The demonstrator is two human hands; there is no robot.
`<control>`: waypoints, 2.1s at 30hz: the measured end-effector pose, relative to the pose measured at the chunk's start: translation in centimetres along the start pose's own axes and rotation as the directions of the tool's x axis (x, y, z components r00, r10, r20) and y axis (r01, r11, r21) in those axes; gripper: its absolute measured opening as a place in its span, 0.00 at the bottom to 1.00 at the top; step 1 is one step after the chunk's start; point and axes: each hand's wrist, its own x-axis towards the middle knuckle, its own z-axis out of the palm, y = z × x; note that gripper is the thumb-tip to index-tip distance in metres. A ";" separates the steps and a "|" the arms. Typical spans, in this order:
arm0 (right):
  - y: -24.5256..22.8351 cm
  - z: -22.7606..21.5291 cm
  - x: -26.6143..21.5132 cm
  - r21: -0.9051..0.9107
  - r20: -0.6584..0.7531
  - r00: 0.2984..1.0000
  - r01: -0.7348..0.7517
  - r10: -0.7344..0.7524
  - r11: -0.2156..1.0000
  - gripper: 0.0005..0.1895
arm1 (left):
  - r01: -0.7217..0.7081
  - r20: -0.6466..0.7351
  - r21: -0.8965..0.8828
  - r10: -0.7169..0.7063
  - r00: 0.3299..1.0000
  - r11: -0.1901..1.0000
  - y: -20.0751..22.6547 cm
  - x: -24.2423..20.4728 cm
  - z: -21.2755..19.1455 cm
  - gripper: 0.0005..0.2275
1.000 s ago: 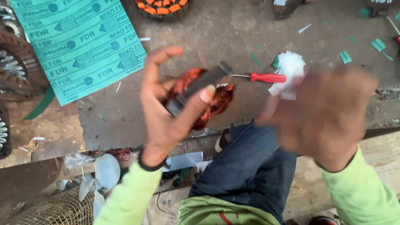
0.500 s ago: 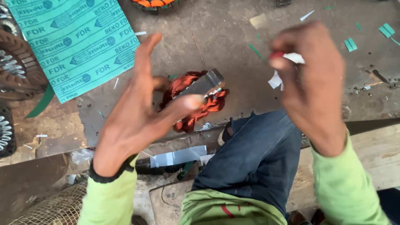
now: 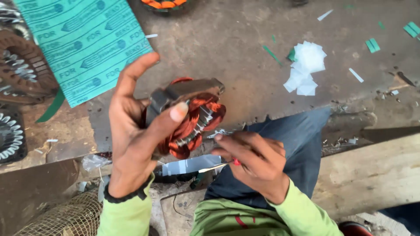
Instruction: The person hand-winds enameled copper wire around the slots of a motor stator core, pressing the wire bundles into place and turning the stator as they work. They pull loops of wire taut, arrange the coils, and continue winding turns around the stator teeth.
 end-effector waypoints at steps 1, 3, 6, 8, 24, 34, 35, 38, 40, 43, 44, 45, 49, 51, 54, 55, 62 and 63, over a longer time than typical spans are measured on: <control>0.1 0.4 0.7 -0.053 -0.006 0.989 0.146 -0.147 0.988 0.13 | 0.000 -0.029 -0.054 -0.002 1.000 0.999 -0.1 -0.8 -0.4 0.36; 1.0 -0.5 0.5 -0.018 0.024 0.991 0.133 -0.133 0.991 0.09 | -0.039 -0.038 -0.137 0.034 0.999 0.990 -1.7 -1.8 -1.8 0.39; 2.5 -1.7 2.7 0.002 0.029 0.998 0.052 -0.052 0.999 0.05 | -0.141 -0.032 -0.241 0.138 0.990 0.960 -3.4 -2.6 -3.4 0.42; 3.4 -2.4 5.2 -0.008 0.012 1.000 -0.018 0.018 1.000 0.02 | -0.199 -0.022 -0.272 0.200 0.979 0.942 -4.1 -2.4 -3.6 0.43; -2.5 -4.3 -3.0 0.023 0.260 0.826 -0.522 0.499 0.853 0.16 | -0.165 -0.005 0.407 0.183 0.983 0.898 -2.7 -1.2 0.3 0.42; -3.7 -2.1 -2.1 -0.061 0.242 0.867 -0.435 0.436 0.899 0.21 | -0.242 0.063 0.584 0.254 0.965 0.775 -3.4 -2.6 0.5 0.43; -3.8 -2.2 -2.3 -0.061 0.244 0.864 -0.439 0.440 0.897 0.21 | -0.238 0.063 0.584 0.250 0.966 0.776 -3.5 -2.7 0.5 0.43; -3.8 -2.1 -2.4 -0.045 0.243 0.840 -0.491 0.486 0.870 0.20 | -0.239 0.057 0.615 0.261 0.964 0.751 -3.4 -2.6 0.5 0.43; -4.0 -2.1 -2.2 -0.060 0.234 0.832 -0.504 0.503 0.862 0.20 | -0.258 0.069 0.531 0.263 0.962 0.807 -3.2 -2.7 0.5 0.43; -3.9 -2.4 -2.0 -0.051 0.262 0.834 -0.491 0.486 0.870 0.20 | -0.217 0.064 0.482 0.213 0.975 0.849 -2.8 -2.5 0.7 0.44; -3.9 -2.1 -1.9 -0.054 0.260 0.831 -0.496 0.492 0.866 0.20 | -0.215 0.068 0.480 0.208 0.976 0.851 -2.8 -2.6 0.7 0.44; -3.9 -1.9 -1.7 -0.086 0.229 0.869 -0.431 0.439 0.898 0.20 | -0.173 0.050 0.505 0.172 0.984 0.845 -2.8 -2.7 0.7 0.45; -2.7 -0.5 -1.9 -0.130 0.164 0.974 -0.136 0.157 0.982 0.21 | -0.192 0.038 0.565 0.207 0.978 0.802 -3.6 -2.8 0.3 0.45; -2.0 0.1 -2.1 -0.136 0.161 0.984 -0.058 0.080 0.989 0.18 | -0.156 0.011 0.590 0.185 0.983 0.792 -3.3 -2.7 0.2 0.46; -1.8 0.5 -1.0 -0.096 0.134 0.991 0.040 -0.026 0.995 0.13 | -0.107 -0.016 0.606 0.147 0.989 0.788 -3.0 -2.4 -0.2 0.46; -1.9 0.5 -0.3 -0.052 0.110 0.993 0.059 -0.053 0.997 0.12 | -0.095 -0.017 0.599 0.131 0.991 0.795 -3.0 -2.3 -0.3 0.46; -1.6 -0.2 0.1 -0.158 0.308 0.951 0.050 0.001 0.986 0.12 | -0.155 0.001 0.518 0.181 0.983 0.841 -3.1 -2.5 0.0 0.46; -1.3 0.0 0.1 -0.149 0.301 0.953 0.077 -0.029 0.986 0.12 | -0.121 -0.028 0.563 0.165 0.986 0.818 -3.1 -2.5 0.2 0.47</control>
